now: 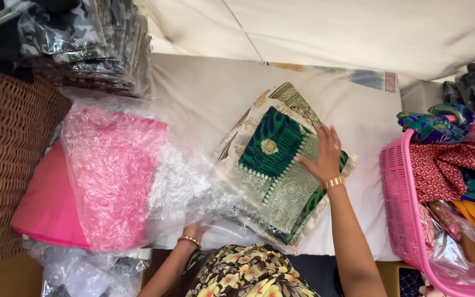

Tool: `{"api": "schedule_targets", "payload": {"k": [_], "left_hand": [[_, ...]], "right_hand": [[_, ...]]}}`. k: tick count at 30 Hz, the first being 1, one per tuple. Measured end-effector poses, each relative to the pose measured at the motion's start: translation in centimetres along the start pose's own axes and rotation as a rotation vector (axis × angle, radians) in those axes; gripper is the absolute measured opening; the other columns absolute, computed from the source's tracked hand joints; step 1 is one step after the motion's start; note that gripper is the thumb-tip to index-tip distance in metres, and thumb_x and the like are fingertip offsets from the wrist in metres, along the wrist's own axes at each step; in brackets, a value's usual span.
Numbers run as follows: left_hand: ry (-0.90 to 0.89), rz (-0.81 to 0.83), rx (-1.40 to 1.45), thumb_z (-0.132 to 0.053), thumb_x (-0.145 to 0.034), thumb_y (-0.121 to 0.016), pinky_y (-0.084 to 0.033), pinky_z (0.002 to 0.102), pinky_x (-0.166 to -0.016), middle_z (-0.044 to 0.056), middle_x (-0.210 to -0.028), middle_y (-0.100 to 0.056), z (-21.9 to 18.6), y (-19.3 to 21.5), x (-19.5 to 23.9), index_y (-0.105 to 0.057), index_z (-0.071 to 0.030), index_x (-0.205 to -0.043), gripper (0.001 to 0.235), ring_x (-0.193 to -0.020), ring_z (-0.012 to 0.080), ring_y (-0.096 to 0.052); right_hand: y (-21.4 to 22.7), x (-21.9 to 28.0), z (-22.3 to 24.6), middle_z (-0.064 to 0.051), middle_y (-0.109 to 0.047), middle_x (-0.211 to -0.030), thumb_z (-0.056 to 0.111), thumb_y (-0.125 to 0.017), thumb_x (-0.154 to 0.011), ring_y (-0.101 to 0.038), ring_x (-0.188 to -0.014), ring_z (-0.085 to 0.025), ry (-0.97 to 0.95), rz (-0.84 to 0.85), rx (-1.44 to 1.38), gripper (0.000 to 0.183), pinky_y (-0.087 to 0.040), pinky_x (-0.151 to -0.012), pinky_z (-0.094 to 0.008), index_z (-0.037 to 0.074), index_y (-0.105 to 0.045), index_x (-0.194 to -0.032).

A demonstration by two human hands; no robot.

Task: The person folds a green patterned cloth on a white surface, using a newspaper as a guide to ensure neatness. They then place the folded cloth into a clear plastic bag and arrange it on a stack of other fabrics.

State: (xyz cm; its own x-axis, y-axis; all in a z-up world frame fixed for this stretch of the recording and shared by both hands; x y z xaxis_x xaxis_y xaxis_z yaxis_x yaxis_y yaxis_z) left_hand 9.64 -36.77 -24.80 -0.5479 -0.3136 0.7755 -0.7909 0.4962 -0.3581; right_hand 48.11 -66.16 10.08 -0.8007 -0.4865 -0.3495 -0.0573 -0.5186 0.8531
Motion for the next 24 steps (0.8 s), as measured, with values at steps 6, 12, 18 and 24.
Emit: {"api": "schedule_targets", "payload": {"k": [6,12,18,24], "left_hand": [[0.179,0.306,0.0,-0.003,-0.092,-0.051,-0.061,0.051,-0.088,0.022,-0.15,-0.052,5.1,-5.1,0.5,-0.047,0.003,-0.142,0.05,-0.111,0.0382,-0.064],[0.331,0.183,-0.314,-0.026,-0.093,-0.059,-0.055,0.061,-0.094,0.014,-0.145,-0.056,4.3,-10.2,6.2,-0.04,-0.014,-0.139,0.051,-0.122,0.0316,-0.064],[0.289,0.056,-0.278,-0.033,-0.094,-0.079,-0.058,0.06,-0.092,0.021,-0.138,-0.064,3.4,-16.6,8.2,-0.054,-0.004,-0.136,0.057,-0.121,0.0312,-0.06],[0.218,-0.138,-0.163,-0.022,-0.088,-0.07,-0.063,0.046,-0.062,0.03,-0.115,-0.073,-0.4,-20.8,9.3,-0.057,0.008,-0.126,0.05,-0.087,0.04,-0.08]], "right_hand": [[-8.3,-8.0,-10.2,-0.017,-0.007,-0.17,0.066,-0.094,-0.042,-0.003,-0.156,-0.044,-0.332,0.506,0.107,0.158,-0.01,-0.114,-0.077,0.031,0.001,-0.164],[-15.2,-7.2,-18.8,-0.021,-0.042,-0.158,0.046,-0.099,-0.038,-0.041,-0.148,-0.035,-0.572,0.719,-0.266,0.169,-0.034,-0.123,-0.044,0.018,0.011,-0.164],[-15.5,-7.3,-18.6,-0.025,-0.061,-0.141,0.039,-0.104,-0.041,-0.059,-0.132,-0.037,-0.6,0.716,-0.001,0.147,-0.047,-0.111,-0.041,0.005,-0.024,-0.16],[-12.5,-7.6,-15.4,-0.018,-0.074,-0.119,0.042,-0.1,-0.05,-0.071,-0.111,-0.035,-0.668,0.675,0.08,0.084,-0.054,-0.098,-0.044,0.005,-0.072,-0.121]]}}
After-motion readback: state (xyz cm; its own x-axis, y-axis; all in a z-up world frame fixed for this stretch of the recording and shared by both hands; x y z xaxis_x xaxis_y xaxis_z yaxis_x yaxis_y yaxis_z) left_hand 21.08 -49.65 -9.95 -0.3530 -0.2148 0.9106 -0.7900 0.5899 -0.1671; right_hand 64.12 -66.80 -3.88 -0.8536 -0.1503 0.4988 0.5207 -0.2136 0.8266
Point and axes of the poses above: each hand's wrist, its own x-axis away from the middle knuckle, its own y-axis out of the back of the hand, z = x × y, the point moved 6 cm from there along -x, towards the middle knuckle
